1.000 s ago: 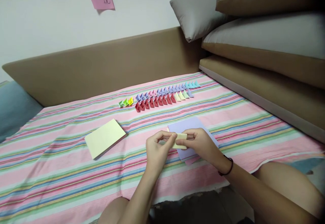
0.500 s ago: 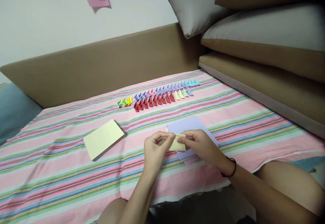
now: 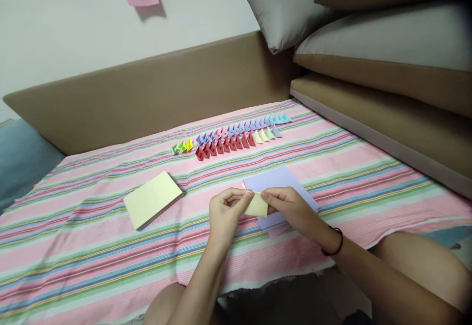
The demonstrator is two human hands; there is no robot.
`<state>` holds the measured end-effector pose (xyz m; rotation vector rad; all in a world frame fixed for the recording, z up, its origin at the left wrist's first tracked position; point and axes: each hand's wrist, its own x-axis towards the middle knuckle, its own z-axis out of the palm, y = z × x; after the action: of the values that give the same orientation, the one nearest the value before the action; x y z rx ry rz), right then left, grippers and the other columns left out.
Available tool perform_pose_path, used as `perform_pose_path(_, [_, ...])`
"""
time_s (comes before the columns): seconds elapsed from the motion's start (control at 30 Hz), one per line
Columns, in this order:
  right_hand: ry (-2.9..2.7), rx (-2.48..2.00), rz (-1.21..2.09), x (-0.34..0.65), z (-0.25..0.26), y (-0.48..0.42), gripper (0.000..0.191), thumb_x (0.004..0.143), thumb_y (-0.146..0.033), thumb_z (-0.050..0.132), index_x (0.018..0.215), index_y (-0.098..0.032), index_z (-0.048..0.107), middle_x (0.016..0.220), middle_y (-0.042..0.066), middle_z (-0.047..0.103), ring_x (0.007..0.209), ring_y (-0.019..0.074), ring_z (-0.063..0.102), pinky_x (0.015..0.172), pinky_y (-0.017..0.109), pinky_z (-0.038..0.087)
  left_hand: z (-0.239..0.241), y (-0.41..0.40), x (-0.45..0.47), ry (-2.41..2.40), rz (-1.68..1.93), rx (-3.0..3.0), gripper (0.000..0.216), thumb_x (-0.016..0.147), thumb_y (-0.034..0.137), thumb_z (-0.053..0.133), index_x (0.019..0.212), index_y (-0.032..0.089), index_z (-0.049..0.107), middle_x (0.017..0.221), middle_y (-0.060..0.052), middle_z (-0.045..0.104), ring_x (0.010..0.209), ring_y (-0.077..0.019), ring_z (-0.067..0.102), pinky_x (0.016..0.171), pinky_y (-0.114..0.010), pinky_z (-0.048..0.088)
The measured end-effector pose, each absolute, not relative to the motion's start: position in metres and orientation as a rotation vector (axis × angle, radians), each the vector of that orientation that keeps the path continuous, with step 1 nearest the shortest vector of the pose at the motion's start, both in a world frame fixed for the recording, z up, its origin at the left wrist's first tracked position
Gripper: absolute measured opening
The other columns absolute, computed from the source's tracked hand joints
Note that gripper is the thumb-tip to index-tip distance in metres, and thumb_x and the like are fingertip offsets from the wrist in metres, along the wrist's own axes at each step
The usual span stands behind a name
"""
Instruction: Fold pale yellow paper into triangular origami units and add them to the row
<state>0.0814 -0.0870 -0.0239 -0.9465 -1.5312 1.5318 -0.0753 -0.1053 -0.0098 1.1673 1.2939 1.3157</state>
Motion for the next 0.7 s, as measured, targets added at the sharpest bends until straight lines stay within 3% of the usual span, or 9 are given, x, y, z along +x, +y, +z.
perform_pose_path(0.23, [-1.495,-0.937,1.577,0.0836,-0.0204,-0.0855,0.042,0.078,-0.054,0.054,0.062,-0.016,0.06,0.059,0.0,0.055,0.061,0.0146,0.054,0.06,0.026,0.045,-0.0107,-0.1042,-0.0759,1.252,1.295,1.101,0.019,0.064,0.03,0.075,0.069,0.012,0.069,0.064,-0.004,0.069,0.058,-0.0118,0.06,0.057,-0.022,0.046])
perform_pose_path(0.47, [-1.384,-1.014,1.439,0.0851,-0.0212,-0.0851,0.025,0.071,-0.042,0.067,0.072,-0.017,0.067,0.066,0.002,0.064,0.065,0.0159,0.059,0.062,0.027,0.047,-0.0126,-0.1048,-0.0765,1.233,1.301,1.119,0.019,0.066,0.03,0.074,0.07,0.012,0.069,0.066,-0.004,0.069,0.059,-0.0111,0.06,0.057,-0.021,0.045])
perform_pose_path(0.7, [-1.428,-0.979,1.465,0.0845,-0.0196,-0.0866,0.022,0.073,-0.039,0.065,0.071,-0.017,0.061,0.064,-0.001,0.062,0.062,0.0131,0.058,0.058,0.025,0.045,-0.0117,-0.1075,-0.0715,1.267,1.268,1.167,0.02,0.065,0.03,0.074,0.069,0.012,0.07,0.064,-0.005,0.069,0.057,-0.0123,0.059,0.054,-0.022,0.045])
